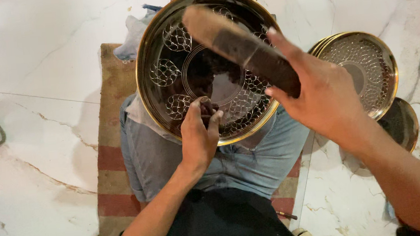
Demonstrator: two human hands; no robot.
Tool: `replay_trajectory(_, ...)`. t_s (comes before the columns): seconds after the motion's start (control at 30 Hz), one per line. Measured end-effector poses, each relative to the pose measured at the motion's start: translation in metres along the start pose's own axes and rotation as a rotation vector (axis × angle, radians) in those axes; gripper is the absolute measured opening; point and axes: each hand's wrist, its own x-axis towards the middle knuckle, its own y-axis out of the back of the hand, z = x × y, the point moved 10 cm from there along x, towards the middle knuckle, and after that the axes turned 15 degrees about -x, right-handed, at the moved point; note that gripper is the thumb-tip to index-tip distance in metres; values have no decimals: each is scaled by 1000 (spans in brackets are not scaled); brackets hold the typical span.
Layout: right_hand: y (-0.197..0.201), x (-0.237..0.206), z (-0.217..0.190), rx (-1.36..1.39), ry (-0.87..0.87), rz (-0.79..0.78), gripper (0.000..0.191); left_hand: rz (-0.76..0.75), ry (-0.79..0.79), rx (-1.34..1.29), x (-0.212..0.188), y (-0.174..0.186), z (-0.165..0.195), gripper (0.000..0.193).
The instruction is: The person sits on the floor with a decorative brass tray on their lap and hammers a punch along the embossed pattern to shape the design. They reposition the punch around the floral motifs while holding the tray steady, with finished trays stacked nearby.
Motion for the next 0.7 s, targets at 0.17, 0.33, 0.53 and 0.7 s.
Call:
replay_trajectory(0.17,-10,14,-22,-55,168,-210,91,-41,21,17,-4,-2,-5,33)
replay_trajectory(0.33,-14,4,-13,-442,204,-373,97,-76,-4,37,4,-6,-2,37)
replay_trajectory(0.53,-32,-20,23,-373,23,-492,96,-241,-53,-55,18,-19,8,33)
replay_trajectory(0.7,-46,-47,52,34,-266,-297,85,-461,-116,22,23,-38,10,29)
